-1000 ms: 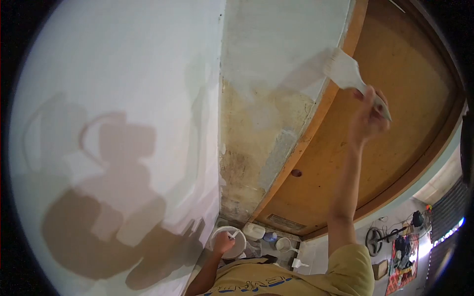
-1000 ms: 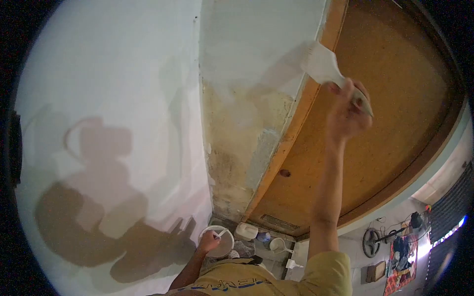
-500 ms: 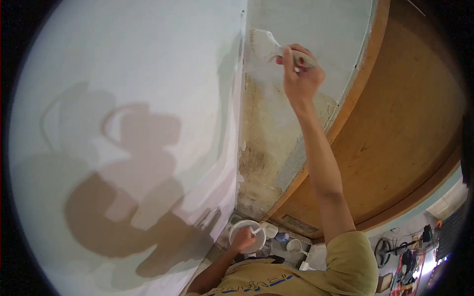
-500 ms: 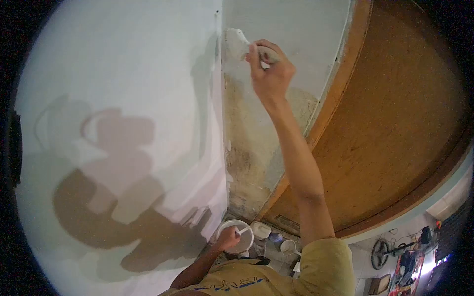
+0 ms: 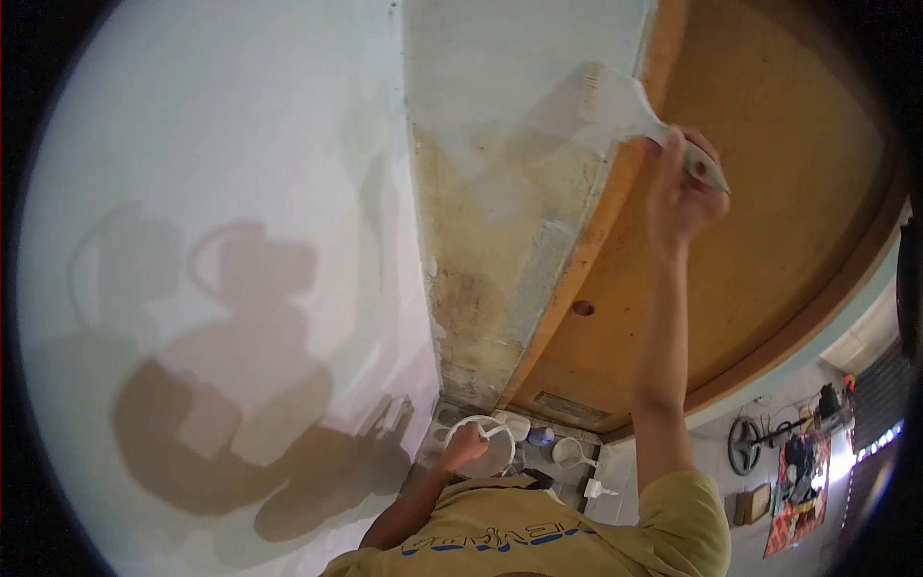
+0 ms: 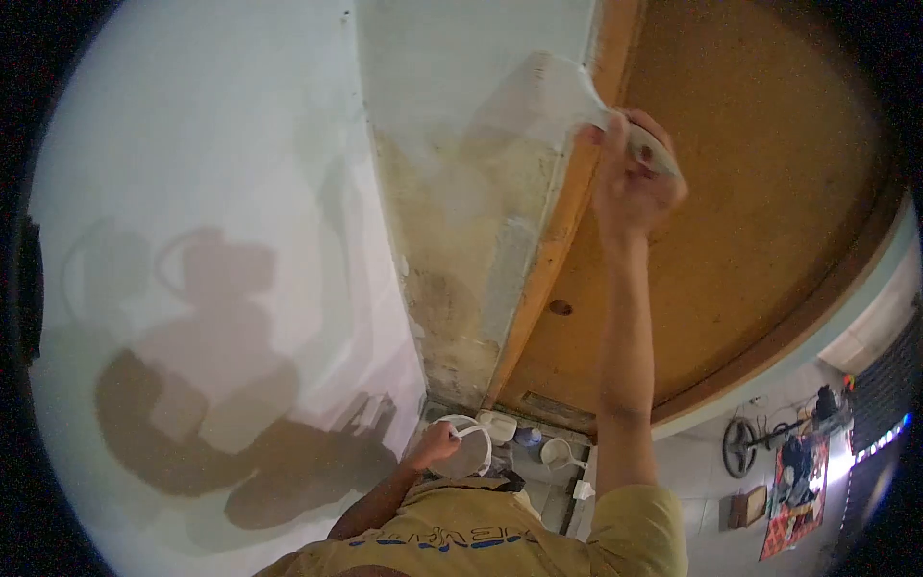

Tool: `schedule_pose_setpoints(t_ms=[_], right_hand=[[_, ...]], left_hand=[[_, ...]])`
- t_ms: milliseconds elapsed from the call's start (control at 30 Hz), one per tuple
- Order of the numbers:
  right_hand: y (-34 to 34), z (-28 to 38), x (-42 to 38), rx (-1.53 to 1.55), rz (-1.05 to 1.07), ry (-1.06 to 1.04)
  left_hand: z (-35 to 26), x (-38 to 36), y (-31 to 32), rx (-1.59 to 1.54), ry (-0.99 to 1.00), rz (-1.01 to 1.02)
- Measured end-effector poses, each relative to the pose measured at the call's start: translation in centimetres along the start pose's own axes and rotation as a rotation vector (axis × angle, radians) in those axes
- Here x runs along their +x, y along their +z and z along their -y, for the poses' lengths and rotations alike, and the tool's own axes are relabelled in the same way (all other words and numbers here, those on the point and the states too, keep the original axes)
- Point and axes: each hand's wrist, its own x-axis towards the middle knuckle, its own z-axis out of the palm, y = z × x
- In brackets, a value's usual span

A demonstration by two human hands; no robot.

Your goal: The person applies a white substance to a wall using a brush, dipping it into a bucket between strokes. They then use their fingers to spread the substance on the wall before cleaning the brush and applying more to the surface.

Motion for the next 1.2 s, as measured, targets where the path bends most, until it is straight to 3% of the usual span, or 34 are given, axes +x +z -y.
schedule_pose_setpoints(t_ms=[67,267,333,367,467,500,633,767,833,933,1000,1200], right_hand=[[-3.7,1.3,0.6,-0.147,-0.04,-0.132],[-6.1,5.1,0.7,-0.219,-0.126,-0.183],[-4.4,5.1,0.2,-0.157,-0.107,-0.164],[-3.3,5.1,-0.2,-0.102,-0.092,-0.145],[1.3,4.1,-2.2,0.036,-0.028,-0.005],[2.9,3.4,-2.9,0.096,0.008,0.024],[9.4,1.0,-6.0,0.21,0.104,0.143],[14.1,-1.6,-8.1,0.211,0.08,0.104],[15.6,-2.9,-8.7,0.156,0.065,-0.016],[16.8,-4.2,-9.3,0.128,0.077,0.011],[16.5,-5.0,-9.4,0.105,0.093,0.015],[12.3,-4.0,-8.6,-0.046,0.11,-0.14]], left_hand=[[1.4,1.2,1.5,0.035,0.091,-0.07],[0.7,2.2,1.6,0.041,-0.048,0.151],[-0.3,1.5,1.4,0.061,0.021,-0.046],[-0.6,1.6,0.7,0.01,-0.033,0.056],[-0.6,1.2,-0.1,-0.009,-0.081,0.065],[-0.4,0.4,-0.1,-0.093,-0.061,-0.047],[1.7,-0.2,0.0,-0.066,-0.023,-0.103],[0.6,-2.5,-1.7,-0.189,-0.094,-0.178],[1.1,-2.9,-2.1,-0.198,-0.116,-0.173],[1.8,-3.5,-1.9,-0.153,-0.087,-0.254],[2.1,-3.4,-1.9,-0.238,-0.25,-0.116],[4.1,-2.7,-0.9,-0.164,-0.184,-0.158]])
